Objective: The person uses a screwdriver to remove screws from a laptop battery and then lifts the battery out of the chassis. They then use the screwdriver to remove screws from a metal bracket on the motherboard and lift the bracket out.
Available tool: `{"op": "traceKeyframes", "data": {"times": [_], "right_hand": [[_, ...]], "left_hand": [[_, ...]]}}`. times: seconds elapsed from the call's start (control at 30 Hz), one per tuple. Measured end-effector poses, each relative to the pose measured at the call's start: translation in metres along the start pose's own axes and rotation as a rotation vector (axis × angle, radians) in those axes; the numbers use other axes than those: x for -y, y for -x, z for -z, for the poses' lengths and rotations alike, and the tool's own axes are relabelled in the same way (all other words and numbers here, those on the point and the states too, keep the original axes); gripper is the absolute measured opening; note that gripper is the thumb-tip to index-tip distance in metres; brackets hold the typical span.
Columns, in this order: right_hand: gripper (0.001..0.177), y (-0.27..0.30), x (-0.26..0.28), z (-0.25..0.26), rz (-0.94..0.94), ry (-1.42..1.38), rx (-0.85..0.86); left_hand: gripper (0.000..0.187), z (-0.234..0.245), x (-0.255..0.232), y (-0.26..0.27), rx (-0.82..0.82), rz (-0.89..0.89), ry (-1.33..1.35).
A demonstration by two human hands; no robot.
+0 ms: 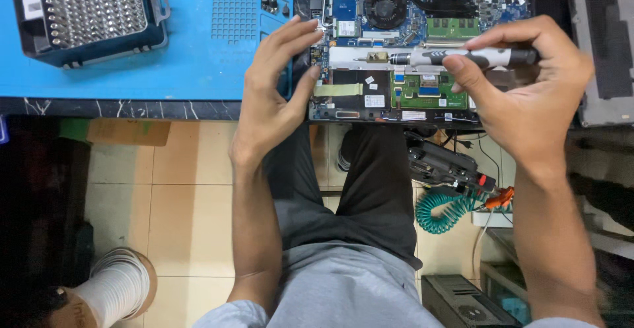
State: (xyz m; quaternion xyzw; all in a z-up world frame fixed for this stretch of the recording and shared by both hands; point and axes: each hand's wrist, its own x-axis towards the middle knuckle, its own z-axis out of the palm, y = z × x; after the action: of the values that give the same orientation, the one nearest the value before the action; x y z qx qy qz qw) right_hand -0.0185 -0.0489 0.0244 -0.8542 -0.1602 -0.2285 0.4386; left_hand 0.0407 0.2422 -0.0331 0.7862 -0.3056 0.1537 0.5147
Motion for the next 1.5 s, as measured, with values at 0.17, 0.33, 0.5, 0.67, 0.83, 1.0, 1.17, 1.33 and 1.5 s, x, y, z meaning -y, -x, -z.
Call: {"op": "traceKeyframes", "data": {"times": [0.17,0.33,0.5,0.67,0.83,1.0,1.17,1.33,1.5], "right_hand": [[0.025,-0.003,0.001,-0.005,0.011,-0.020,0.017],[0.024,0.000,-0.002,-0.007,-0.013,0.083,-0.025],[0.025,-0.001,-0.003,-0.007,0.010,0.098,-0.003],[0.024,-0.001,-0.004,-0.008,0.051,0.095,0.005],[0.024,0.000,-0.005,-0.008,0.042,0.089,0.004],[0.024,0.000,-0.003,-0.010,-0.003,0.080,-0.001],[0.024,-0.001,-0.003,-0.012,-0.010,0.068,-0.008],[0.024,-0.005,0.000,-0.015,0.029,0.033,0.023],[0.026,-0.015,0.007,-0.020,0.069,-0.052,0.048]], "left_hand": [[0.023,-0.002,0.000,0.001,-0.032,-0.052,-0.054],[0.021,-0.006,0.002,0.004,-0.064,-0.064,-0.069],[0.022,-0.006,0.002,0.004,-0.058,-0.054,-0.059],[0.025,-0.006,0.001,0.004,-0.072,-0.063,-0.040],[0.025,-0.006,0.003,0.005,-0.065,-0.071,-0.034],[0.030,-0.006,0.005,0.005,-0.062,-0.076,-0.033],[0.039,-0.005,0.008,0.005,-0.052,-0.098,-0.039],[0.043,-0.004,0.008,0.004,-0.054,-0.092,-0.042],[0.043,-0.004,0.008,0.003,-0.076,-0.052,-0.040]]}}
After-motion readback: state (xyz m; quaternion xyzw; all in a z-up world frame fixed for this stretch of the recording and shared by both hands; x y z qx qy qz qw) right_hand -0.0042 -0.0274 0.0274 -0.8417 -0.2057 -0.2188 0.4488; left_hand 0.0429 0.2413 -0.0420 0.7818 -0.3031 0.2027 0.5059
